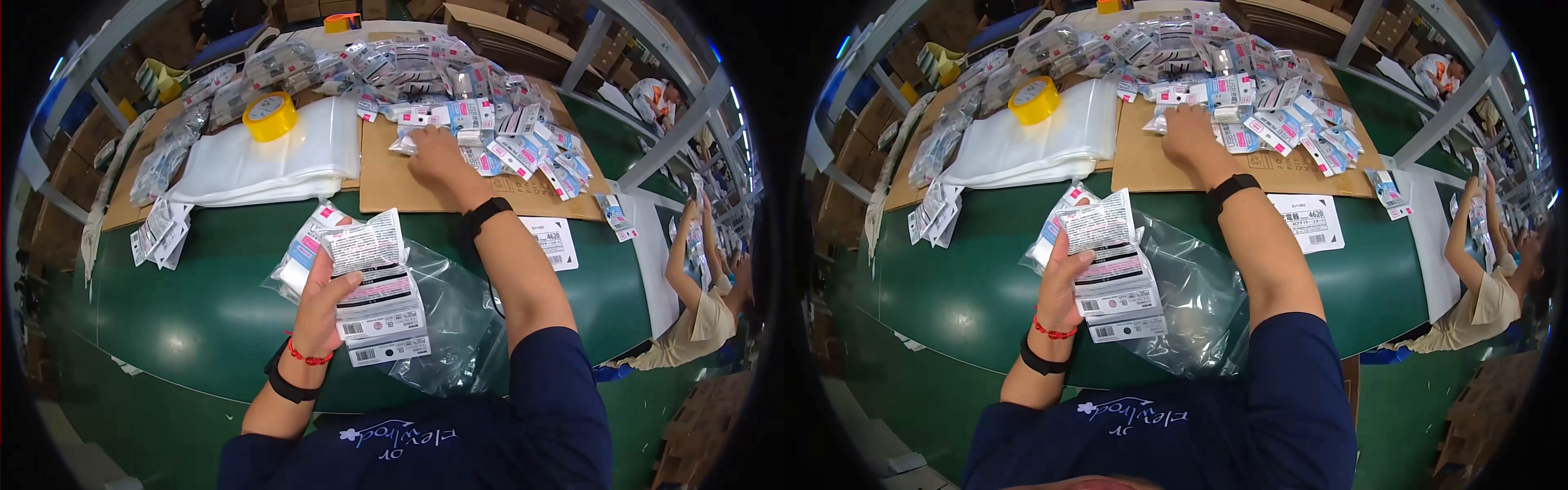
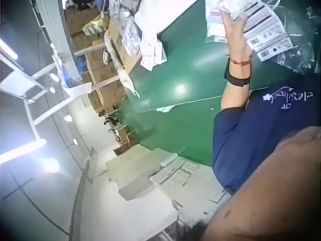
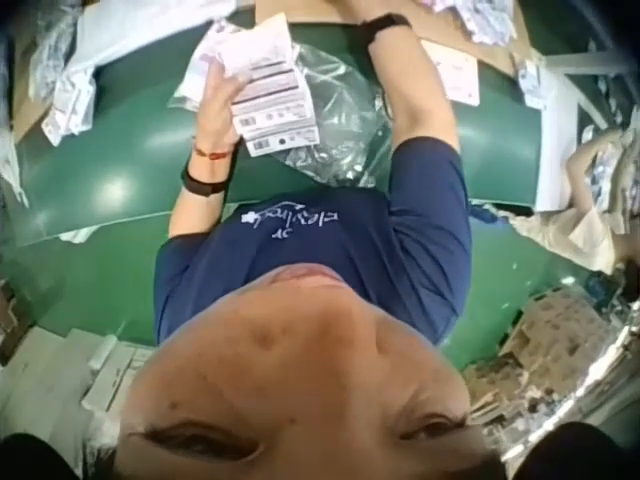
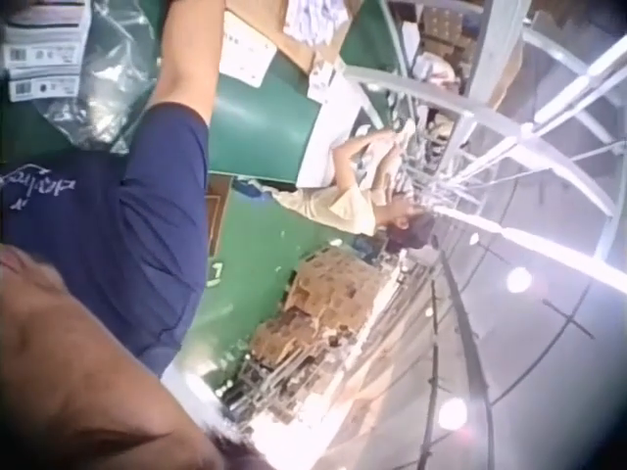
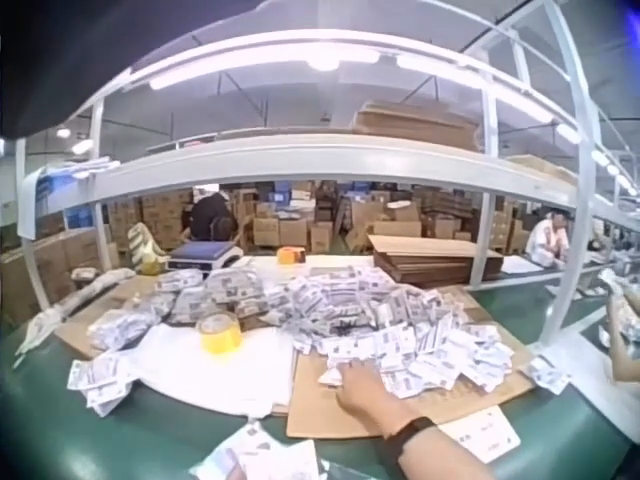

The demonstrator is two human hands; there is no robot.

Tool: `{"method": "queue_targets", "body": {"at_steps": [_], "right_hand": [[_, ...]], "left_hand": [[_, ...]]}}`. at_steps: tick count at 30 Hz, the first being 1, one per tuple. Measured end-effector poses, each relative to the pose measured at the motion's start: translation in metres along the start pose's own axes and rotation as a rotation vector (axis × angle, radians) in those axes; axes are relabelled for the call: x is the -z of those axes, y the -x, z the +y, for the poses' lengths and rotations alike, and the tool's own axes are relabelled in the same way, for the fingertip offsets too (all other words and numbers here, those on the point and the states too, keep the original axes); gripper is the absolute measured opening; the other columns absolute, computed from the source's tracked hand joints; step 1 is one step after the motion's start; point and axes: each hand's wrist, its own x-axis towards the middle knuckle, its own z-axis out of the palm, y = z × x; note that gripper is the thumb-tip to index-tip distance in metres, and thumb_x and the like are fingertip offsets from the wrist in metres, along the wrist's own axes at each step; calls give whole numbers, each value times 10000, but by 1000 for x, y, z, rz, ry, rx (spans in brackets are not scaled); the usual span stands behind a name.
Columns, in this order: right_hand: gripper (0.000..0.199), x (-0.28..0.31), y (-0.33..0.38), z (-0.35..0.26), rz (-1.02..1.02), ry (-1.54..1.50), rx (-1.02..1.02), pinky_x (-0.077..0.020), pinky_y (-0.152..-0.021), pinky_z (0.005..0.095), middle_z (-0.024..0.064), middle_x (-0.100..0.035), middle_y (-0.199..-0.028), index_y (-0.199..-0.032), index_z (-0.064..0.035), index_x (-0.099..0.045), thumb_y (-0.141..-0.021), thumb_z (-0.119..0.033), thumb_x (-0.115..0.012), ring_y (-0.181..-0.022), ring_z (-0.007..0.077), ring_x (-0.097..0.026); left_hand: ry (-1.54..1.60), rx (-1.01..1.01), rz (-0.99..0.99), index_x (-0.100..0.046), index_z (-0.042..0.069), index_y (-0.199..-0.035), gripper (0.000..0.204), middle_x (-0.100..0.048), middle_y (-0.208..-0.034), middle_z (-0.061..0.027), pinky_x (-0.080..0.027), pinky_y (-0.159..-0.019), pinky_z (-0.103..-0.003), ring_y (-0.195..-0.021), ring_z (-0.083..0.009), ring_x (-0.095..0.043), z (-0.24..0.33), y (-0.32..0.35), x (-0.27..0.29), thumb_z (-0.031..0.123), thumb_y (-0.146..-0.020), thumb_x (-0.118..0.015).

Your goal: The person packages USB chargers by hand, gathering them from a pile and placing them into a plastic bag. They then insert a paper label into the bag, seal the bag, and set the finished package aside.

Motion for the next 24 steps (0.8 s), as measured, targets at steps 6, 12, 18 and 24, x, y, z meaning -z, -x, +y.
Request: {"method": "queue_targets", "body": {"at_steps": [6, 12, 18, 24], "right_hand": [[484, 46, 29, -10, -144, -381, 48, -456, -882, 367, 173, -614, -1089, -1243, -51, -566, -777, -169, -617, -988, 291, -599], [473, 135, 132, -59, 326, -626, 222, -455, -854, 334, 139, -579, -1138, -1221, -5, -570, -762, -115, -605, -962, 259, -583], [574, 145, 214, -108, 165, -111, 657, -380, -983, 509, 221, -506, -1287, -1229, -21, -573, -673, -125, -673, -1206, 315, -511], [582, 136, 227, -104, 120, -320, 625, -340, -1038, 470, 228, -458, -1342, -1317, -14, -475, -775, -138, -648, -1280, 326, -441]], "left_hand": [[74, -50, -91, -282, 104, -1442, 600, -438, -1371, -134, -426, -1009, -407, -1203, -266, -509, 7, 2, 7, 70, -880, -491], [150, -87, -66, -312, 86, -1414, 574, -463, -1347, -129, -433, -999, -403, -1200, -252, -512, 10, -5, 9, 240, -907, -531], [56, -189, -133, -310, 77, -1415, 573, -497, -1317, -115, -436, -991, -384, -1189, -225, -521, -6, -5, 1, 256, -932, -559], [-149, -159, 39, -287, 60, -1427, 626, -474, -1344, -116, -413, -1015, -356, -1213, -212, -496, -2, 7, -22, 93, -891, -609]]}}
